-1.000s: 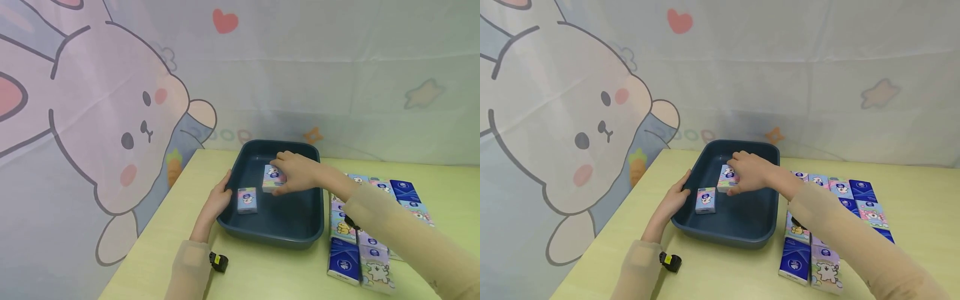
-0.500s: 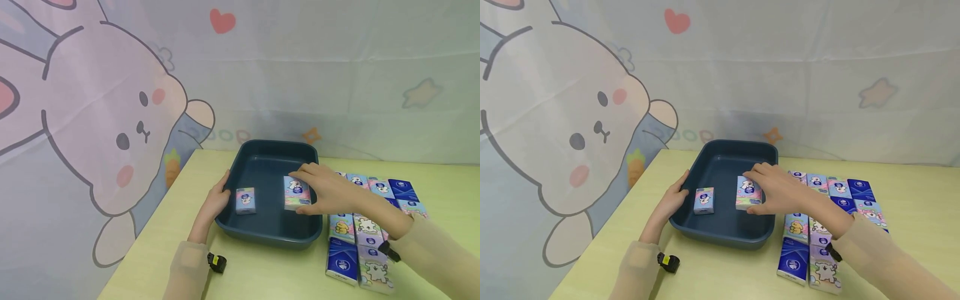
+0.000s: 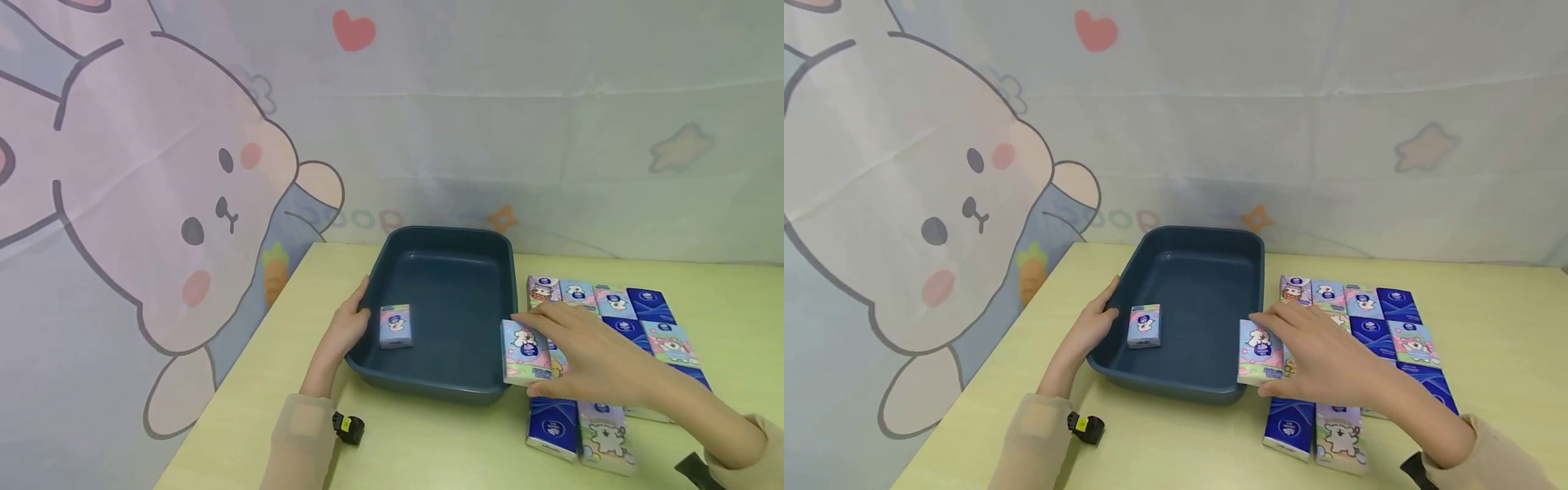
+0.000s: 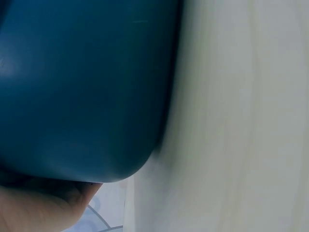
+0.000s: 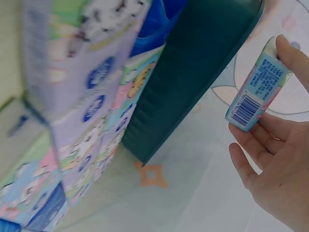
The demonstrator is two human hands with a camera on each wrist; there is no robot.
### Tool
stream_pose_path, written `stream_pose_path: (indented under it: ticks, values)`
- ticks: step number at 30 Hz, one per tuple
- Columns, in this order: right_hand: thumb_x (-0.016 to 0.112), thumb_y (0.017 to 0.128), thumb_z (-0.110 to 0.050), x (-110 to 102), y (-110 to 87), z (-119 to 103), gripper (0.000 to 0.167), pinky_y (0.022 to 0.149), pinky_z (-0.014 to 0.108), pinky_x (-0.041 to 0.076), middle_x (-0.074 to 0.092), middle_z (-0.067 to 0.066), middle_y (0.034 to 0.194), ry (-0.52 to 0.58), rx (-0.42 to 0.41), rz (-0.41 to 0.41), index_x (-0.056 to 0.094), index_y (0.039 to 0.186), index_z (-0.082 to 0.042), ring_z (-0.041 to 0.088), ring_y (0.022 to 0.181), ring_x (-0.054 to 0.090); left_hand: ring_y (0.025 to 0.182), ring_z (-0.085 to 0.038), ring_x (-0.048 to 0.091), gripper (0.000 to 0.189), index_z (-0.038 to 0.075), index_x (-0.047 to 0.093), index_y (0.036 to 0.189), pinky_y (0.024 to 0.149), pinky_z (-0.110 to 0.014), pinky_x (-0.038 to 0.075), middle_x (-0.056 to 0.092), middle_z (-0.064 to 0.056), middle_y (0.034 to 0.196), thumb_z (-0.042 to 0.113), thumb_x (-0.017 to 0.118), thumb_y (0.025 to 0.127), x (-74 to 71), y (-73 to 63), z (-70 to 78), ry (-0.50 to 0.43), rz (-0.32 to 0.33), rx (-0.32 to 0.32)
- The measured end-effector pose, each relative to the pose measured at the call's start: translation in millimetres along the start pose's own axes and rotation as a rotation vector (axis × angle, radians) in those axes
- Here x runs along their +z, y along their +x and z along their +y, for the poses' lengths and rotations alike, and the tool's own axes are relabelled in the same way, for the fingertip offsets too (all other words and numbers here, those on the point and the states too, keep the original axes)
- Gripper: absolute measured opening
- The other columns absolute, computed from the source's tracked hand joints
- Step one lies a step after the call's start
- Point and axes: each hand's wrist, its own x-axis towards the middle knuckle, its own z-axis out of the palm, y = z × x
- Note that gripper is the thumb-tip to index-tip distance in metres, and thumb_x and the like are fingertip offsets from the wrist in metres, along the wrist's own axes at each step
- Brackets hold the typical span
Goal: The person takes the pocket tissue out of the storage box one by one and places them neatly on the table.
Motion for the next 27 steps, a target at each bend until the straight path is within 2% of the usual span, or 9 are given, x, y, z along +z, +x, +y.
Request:
stream_pose_path:
  ticks: [6, 10, 13, 17, 20, 27]
  values:
    - [0.081, 0.067, -0.052, 1.8, -22.8, 5.0, 0.086, 0.101, 0.056, 0.042, 0.057, -0.004, 0.124, -0.038, 0.003, 0.032, 0.049, 0.139, -0.018, 0.022, 0.119, 0.052, 0.149, -0.03, 0.018, 0.063, 0.021, 0.021, 0.155, 0.119, -0.053, 0.021, 0.02, -0.007, 0.161, 0.007, 0.037, 0.095, 1.3, 0.3, -0.1, -0.008, -0.015, 0.008]
    - [0.074, 0.069, -0.062, 1.8, -36.7, 7.2, 0.086, 0.1, 0.06, 0.04, 0.057, 0.0, 0.129, -0.032, 0.065, -0.019, 0.048, 0.14, -0.022, 0.028, 0.121, 0.052, 0.149, -0.029, 0.018, 0.063, 0.022, 0.021, 0.155, 0.119, -0.053, 0.021, 0.02, -0.006, 0.161, 0.008, 0.037, 0.095, 1.4, 0.8, -0.3, -0.01, -0.019, 0.008]
    - [0.071, 0.068, -0.067, 3.9, -46.5, 9.5, 0.089, 0.099, 0.059, 0.04, 0.057, 0.0, 0.127, -0.041, 0.09, -0.037, 0.048, 0.141, -0.022, 0.027, 0.12, 0.052, 0.149, -0.029, 0.017, 0.063, 0.022, 0.02, 0.155, 0.119, -0.053, 0.021, 0.02, -0.006, 0.161, 0.008, 0.037, 0.095, 0.8, 1.2, -0.3, -0.009, -0.023, 0.006]
    - [0.073, 0.065, -0.068, 8.1, -59.4, 13.9, 0.091, 0.099, 0.058, 0.04, 0.056, 0.001, 0.129, -0.048, 0.115, -0.037, 0.049, 0.14, -0.023, 0.028, 0.121, 0.052, 0.149, -0.03, 0.017, 0.063, 0.022, 0.019, 0.155, 0.119, -0.053, 0.02, 0.019, -0.006, 0.162, 0.008, 0.036, 0.095, -0.8, 1.5, 0.0, -0.002, -0.026, 0.004]
    - [0.073, 0.065, -0.069, 9.8, -67.5, 15.2, 0.089, 0.1, 0.059, 0.039, 0.056, 0.001, 0.131, -0.054, 0.163, -0.06, 0.049, 0.139, -0.025, 0.03, 0.124, 0.05, 0.149, -0.029, 0.016, 0.063, 0.02, 0.019, 0.155, 0.119, -0.053, 0.02, 0.019, -0.006, 0.162, 0.008, 0.036, 0.096, -2.1, 1.2, 0.2, 0.004, -0.028, 0.007]
    - [0.067, 0.061, -0.078, 16.9, -86.7, 22.4, 0.095, 0.099, 0.057, 0.04, 0.056, 0.0, 0.127, -0.099, 0.228, -0.093, 0.051, 0.136, -0.022, 0.028, 0.121, 0.051, 0.15, -0.028, 0.015, 0.063, 0.02, 0.018, 0.155, 0.12, -0.052, 0.018, 0.017, -0.005, 0.162, 0.008, 0.035, 0.096, -2.6, 0.5, 0.9, 0.002, -0.041, 0.01]
